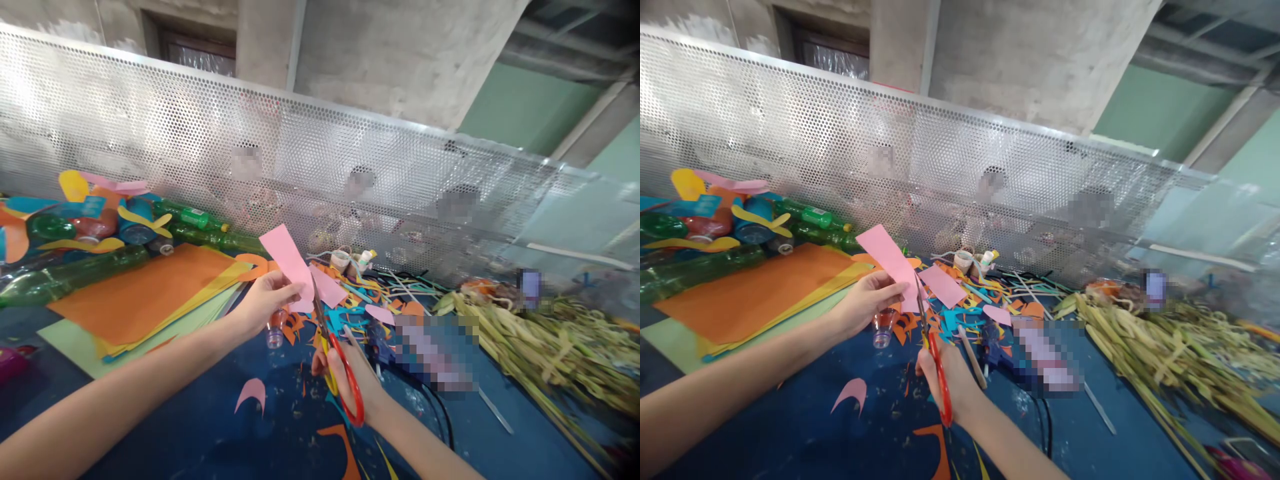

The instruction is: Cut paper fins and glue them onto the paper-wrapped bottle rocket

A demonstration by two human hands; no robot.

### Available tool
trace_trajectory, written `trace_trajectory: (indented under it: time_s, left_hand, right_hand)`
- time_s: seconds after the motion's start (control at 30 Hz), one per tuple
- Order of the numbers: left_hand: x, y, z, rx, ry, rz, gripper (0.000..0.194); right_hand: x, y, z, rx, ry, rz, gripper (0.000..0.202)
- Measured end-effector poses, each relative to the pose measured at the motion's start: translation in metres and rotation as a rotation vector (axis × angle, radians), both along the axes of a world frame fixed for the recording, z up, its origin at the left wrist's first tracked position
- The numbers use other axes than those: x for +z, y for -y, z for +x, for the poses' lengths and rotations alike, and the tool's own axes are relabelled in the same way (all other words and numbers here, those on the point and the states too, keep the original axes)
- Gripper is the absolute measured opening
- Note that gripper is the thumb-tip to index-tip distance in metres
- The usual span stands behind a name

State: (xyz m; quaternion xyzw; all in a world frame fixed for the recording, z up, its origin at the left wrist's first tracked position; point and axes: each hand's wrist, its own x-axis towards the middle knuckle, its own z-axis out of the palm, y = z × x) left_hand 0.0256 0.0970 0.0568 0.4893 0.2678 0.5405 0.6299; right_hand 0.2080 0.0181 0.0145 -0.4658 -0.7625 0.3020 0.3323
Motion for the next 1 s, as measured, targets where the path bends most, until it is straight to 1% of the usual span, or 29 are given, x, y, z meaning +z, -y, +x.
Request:
trace_trajectory:
  time_s: [0.17, 0.37, 0.57, 0.83, 1.0]
  left_hand:
    - [-0.0008, -0.0004, 0.0008, 0.005, -0.057, 0.018, 0.024]
    - [0.0034, 0.0037, 0.0007, 0.033, -0.105, 0.050, 0.022]
    - [0.0019, 0.0045, 0.0002, 0.040, -0.212, 0.073, 0.019]
    - [0.0022, 0.0054, 0.0000, 0.016, -0.200, 0.071, 0.022]
    - [0.0032, 0.0059, 0.0004, 0.016, -0.193, 0.088, 0.023]
  right_hand:
    - [0.0002, 0.0006, -0.0011, 0.005, -0.043, -0.008, 0.053]
    - [0.0040, 0.0041, -0.0050, -0.034, -0.056, -0.002, 0.051]
    - [0.0046, 0.0036, -0.0035, -0.013, -0.088, -0.039, 0.053]
    - [0.0010, 0.0005, -0.0022, 0.019, -0.118, -0.066, 0.054]
    - [0.0032, 0.0024, -0.0034, 0.023, -0.162, -0.106, 0.052]
